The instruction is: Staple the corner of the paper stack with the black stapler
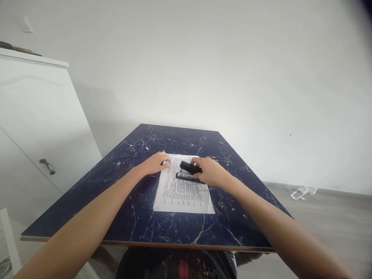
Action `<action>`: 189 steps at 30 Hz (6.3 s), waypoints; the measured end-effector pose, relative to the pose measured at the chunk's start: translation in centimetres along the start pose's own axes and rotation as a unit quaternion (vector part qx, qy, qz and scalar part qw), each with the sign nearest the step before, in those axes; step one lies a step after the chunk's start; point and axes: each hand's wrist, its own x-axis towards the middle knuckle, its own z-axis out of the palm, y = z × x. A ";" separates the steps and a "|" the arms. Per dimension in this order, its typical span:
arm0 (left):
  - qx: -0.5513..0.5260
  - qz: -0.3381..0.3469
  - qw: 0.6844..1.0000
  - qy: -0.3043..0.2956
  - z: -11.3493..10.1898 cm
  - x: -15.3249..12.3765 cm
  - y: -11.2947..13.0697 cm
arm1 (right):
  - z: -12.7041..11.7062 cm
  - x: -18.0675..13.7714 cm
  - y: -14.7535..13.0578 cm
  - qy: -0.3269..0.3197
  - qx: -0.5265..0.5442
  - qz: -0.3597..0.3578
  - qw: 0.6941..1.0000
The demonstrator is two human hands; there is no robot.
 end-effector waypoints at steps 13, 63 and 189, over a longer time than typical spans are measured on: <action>-0.012 0.007 1.000 -0.009 -0.7 0.0 0.4 | 0.7 3.7 5.1 -0.014 0.206 -0.053 0.977; -0.603 -0.211 0.767 0.058 0.8 1.1 2.4 | 5.1 2.7 3.2 0.348 -0.257 -0.354 0.829; -0.128 0.026 0.991 0.037 0.2 0.7 2.6 | 4.6 5.5 9.1 0.158 0.074 -0.117 0.978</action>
